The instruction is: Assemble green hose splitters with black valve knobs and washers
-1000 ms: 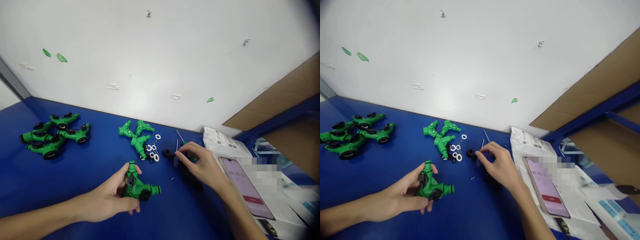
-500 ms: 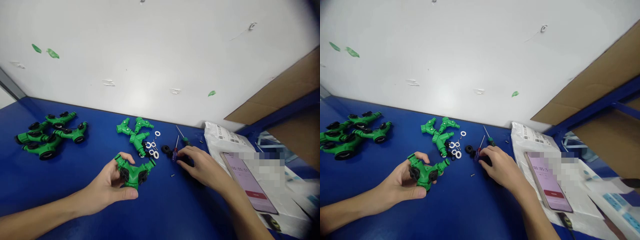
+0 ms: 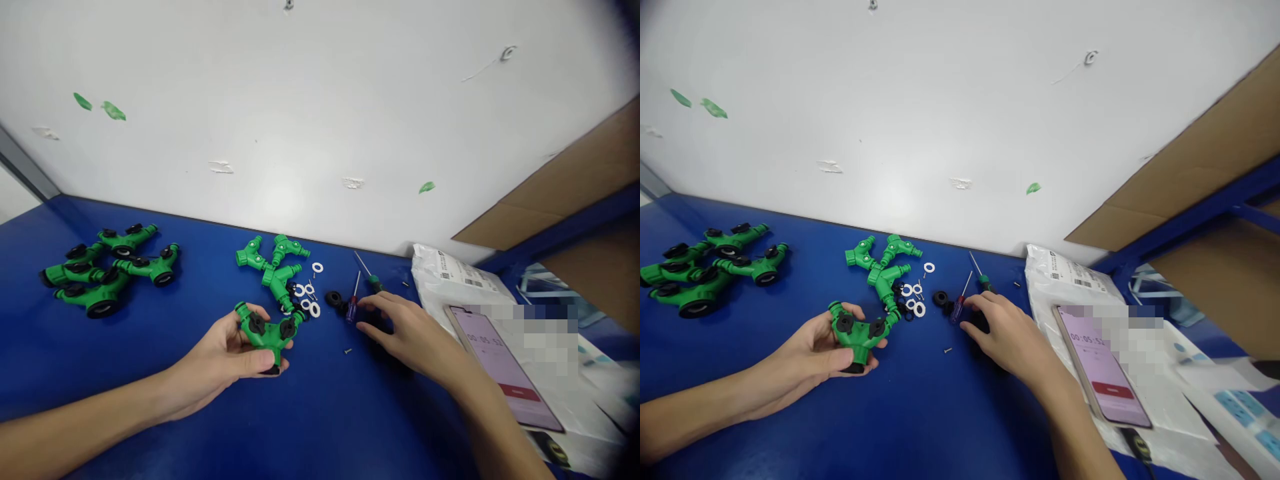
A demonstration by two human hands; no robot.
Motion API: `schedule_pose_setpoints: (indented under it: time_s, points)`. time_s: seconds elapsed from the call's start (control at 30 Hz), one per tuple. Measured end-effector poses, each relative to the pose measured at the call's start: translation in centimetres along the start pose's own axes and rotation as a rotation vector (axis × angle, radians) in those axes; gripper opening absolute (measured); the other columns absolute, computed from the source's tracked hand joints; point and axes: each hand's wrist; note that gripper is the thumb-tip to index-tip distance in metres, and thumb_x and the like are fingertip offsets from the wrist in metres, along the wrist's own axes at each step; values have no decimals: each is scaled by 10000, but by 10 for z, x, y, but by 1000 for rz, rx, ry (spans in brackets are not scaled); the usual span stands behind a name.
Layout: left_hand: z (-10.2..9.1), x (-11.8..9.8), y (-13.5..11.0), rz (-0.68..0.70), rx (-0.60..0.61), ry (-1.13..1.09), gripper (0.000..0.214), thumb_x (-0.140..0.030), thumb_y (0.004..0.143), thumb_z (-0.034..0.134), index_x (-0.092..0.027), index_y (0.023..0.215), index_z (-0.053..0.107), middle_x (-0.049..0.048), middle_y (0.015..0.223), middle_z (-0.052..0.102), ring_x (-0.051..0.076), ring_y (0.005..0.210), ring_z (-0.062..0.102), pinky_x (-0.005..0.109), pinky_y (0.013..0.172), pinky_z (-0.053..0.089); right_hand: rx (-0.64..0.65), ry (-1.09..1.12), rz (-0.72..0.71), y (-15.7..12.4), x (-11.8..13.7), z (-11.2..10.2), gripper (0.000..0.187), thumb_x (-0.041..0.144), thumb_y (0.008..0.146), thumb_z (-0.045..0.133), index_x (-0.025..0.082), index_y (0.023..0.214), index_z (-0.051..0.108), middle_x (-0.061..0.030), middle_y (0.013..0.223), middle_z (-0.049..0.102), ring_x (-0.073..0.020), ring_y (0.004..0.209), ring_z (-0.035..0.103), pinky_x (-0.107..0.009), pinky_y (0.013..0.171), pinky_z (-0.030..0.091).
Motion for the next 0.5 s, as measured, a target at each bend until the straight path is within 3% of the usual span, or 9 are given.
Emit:
schedule_pose_setpoints:
  time_s: [0.1, 0.17, 0.23, 0.33, 0.43, 0.5]
  points:
    - [1, -11, 1, 4, 4, -42, 496, -402, 746, 825, -229, 1069, 491, 98, 1082, 740, 246, 976, 717, 479, 955, 513, -4, 5, -10, 1, -3, 2, 281, 327, 899, 567, 201, 1135, 654, -102, 1122, 661, -302, 1012, 648, -448, 866, 529]
    - [0, -23, 4, 21, -28, 16, 480, -536, 743, 773, -224, 984, 499, 101, 1020, 741, 281, 952, 718, 516, 889, 546, -11, 11, -21, 1, -6, 4, 285, 336, 899, 562, 207, 1136, 652, -102, 1114, 661, -298, 994, 653, -450, 861, 527]
    - [-4, -37, 8, 134, -176, 248, 469, -595, 733, 739, -209, 865, 506, 82, 900, 731, 278, 873, 724, 493, 808, 579, -20, 20, -34, 2, -10, 6, 288, 351, 898, 558, 216, 1134, 651, -99, 1108, 661, -297, 984, 654, -452, 858, 525]
    - [-17, -60, 14, 303, -399, 478, 433, -520, 677, 800, -183, 758, 541, 55, 915, 696, 212, 799, 698, 372, 767, 566, -30, 28, -62, 2, -14, 9, 285, 362, 902, 549, 220, 1128, 649, -96, 1102, 657, -296, 983, 652, -449, 852, 521]
    - [-37, -79, 19, 427, -601, 651, 439, -532, 671, 792, -206, 833, 547, -18, 740, 618, 173, 705, 649, 280, 626, 500, -27, 22, -75, 2, -15, 10, 287, 353, 911, 539, 215, 1141, 642, -96, 1107, 650, -292, 975, 652, -442, 848, 517]
    - [-52, -87, 21, 467, -705, 785, 518, -525, 642, 811, -224, 970, 547, -24, 755, 628, 178, 688, 636, 275, 597, 473, -18, 19, -70, 2, -14, 9, 292, 342, 917, 534, 209, 1157, 635, -98, 1120, 644, -288, 976, 650, -438, 848, 516]
Point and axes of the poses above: each hand's wrist, its own y-axis towards the middle knuckle, its own z-axis out of the palm, x = y × z
